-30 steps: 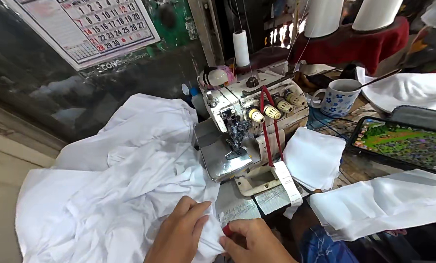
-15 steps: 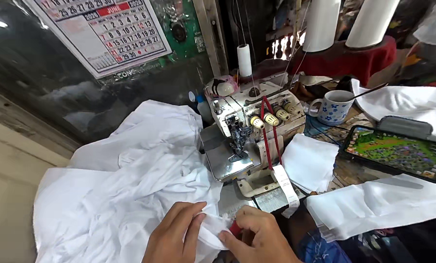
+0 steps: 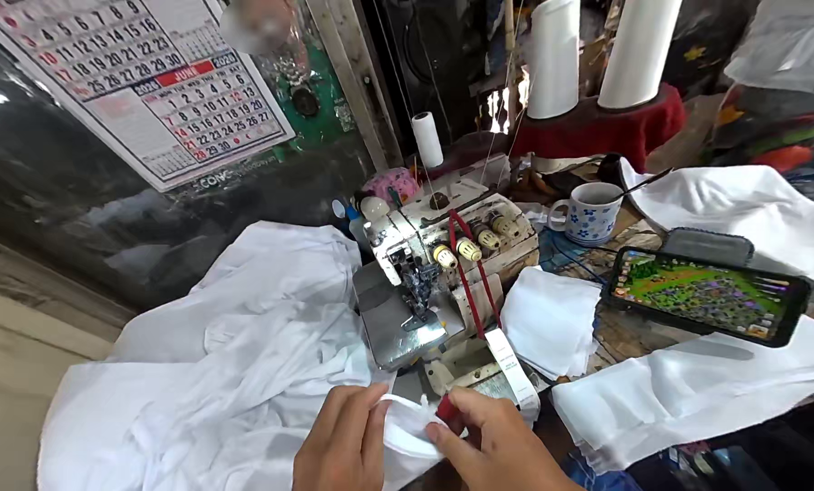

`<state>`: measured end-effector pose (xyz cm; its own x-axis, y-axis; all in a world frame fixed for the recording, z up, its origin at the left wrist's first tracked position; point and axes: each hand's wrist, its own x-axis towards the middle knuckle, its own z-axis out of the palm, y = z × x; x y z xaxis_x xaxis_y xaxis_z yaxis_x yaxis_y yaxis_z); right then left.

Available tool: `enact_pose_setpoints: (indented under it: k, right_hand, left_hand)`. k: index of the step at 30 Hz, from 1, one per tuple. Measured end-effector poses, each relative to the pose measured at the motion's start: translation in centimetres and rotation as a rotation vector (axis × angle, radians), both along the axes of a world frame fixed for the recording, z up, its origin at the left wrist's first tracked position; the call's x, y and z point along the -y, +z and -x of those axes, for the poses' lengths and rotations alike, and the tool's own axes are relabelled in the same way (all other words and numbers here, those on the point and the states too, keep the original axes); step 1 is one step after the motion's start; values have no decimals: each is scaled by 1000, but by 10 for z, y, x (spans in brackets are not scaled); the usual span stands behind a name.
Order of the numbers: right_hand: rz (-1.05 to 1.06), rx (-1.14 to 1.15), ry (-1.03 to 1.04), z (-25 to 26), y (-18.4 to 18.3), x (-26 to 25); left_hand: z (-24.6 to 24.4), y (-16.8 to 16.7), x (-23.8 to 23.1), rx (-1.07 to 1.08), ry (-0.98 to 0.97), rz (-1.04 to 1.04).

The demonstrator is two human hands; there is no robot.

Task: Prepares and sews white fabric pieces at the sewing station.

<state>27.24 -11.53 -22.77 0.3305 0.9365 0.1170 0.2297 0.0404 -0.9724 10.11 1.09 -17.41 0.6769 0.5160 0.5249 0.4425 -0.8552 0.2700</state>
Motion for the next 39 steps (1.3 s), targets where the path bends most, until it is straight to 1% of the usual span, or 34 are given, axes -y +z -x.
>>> enact_pose_setpoints:
  k: [1, 2, 3, 4, 5, 7, 8, 9, 11, 13, 15, 17, 18, 19, 21, 23, 26, 30, 32, 34, 37, 39]
  right_hand:
    - [9, -9, 9, -2, -1, -1]
    - [15, -15, 18, -6, -2, -1]
    - [12, -22, 22, -10, 0, -2]
    - [-3, -39, 15, -16, 7, -2]
    - [-26, -72, -8, -23, 17, -3]
    - [-54, -169, -55, -36, 35, -10]
    - [-45, -223, -68, -43, 40, -17]
    - [-22, -272, -71, -49, 40, -25]
    - [29, -362, -63, -55, 32, -34]
    - [22, -406, -96, -56, 28, -35]
    - [-42, -449, -200, -51, 27, -39]
    - [-87, -488, -286, -47, 30, -50]
    - [-81, -494, -292, -45, 33, -54]
    - [-67, -489, -280, -44, 35, -56]
    - [-49, -477, -229, -46, 36, -53]
    - [-68, -503, -195, -48, 32, -51]
    - [-77, -551, -189, -48, 29, -54]
    - [-60, -547, -182, -50, 31, -56]
    - [-43, -562, -167, -50, 30, -58]
    - [-54, -523, -175, -50, 25, -60]
    - [-158, -276, -273, -51, 15, -60]
    - [-240, -79, -331, -51, 20, -59]
  left_hand:
    - [-3, -3, -3, -41, 32, 31]
    - [-7, 1, -4, -89, 52, 114]
    - [-12, 13, -2, -129, 57, 251]
    - [-16, 24, -6, -133, 42, 328]
    - [-22, 33, -13, -100, 8, 336]
    - [-43, 42, -34, 0, -59, 196]
    - [-58, 41, -48, 6, -59, 106]
    - [-71, 39, -62, -45, -43, 76]
    - [-86, 36, -81, -239, 18, 144]
    - [-90, 43, -92, -331, 52, 234]
    - [-98, 43, -98, -321, 97, 216]
    - [-114, 33, -98, -244, 188, 99]
    - [-118, 28, -98, -216, 211, 46]
    - [-116, 24, -99, -199, 203, -4]
    - [-100, 21, -102, -169, 99, -81]
    - [-84, 22, -98, -143, -32, -100]
    - [-78, 20, -97, -106, -175, -96]
    - [-69, 33, -105, -234, -329, 14]
    - [-69, 41, -113, -311, -352, 38]
    - [-71, 53, -121, -391, -366, 29]
    - [-79, 62, -120, -453, -380, -59]
    - [-80, 62, -119, -455, -377, -107]
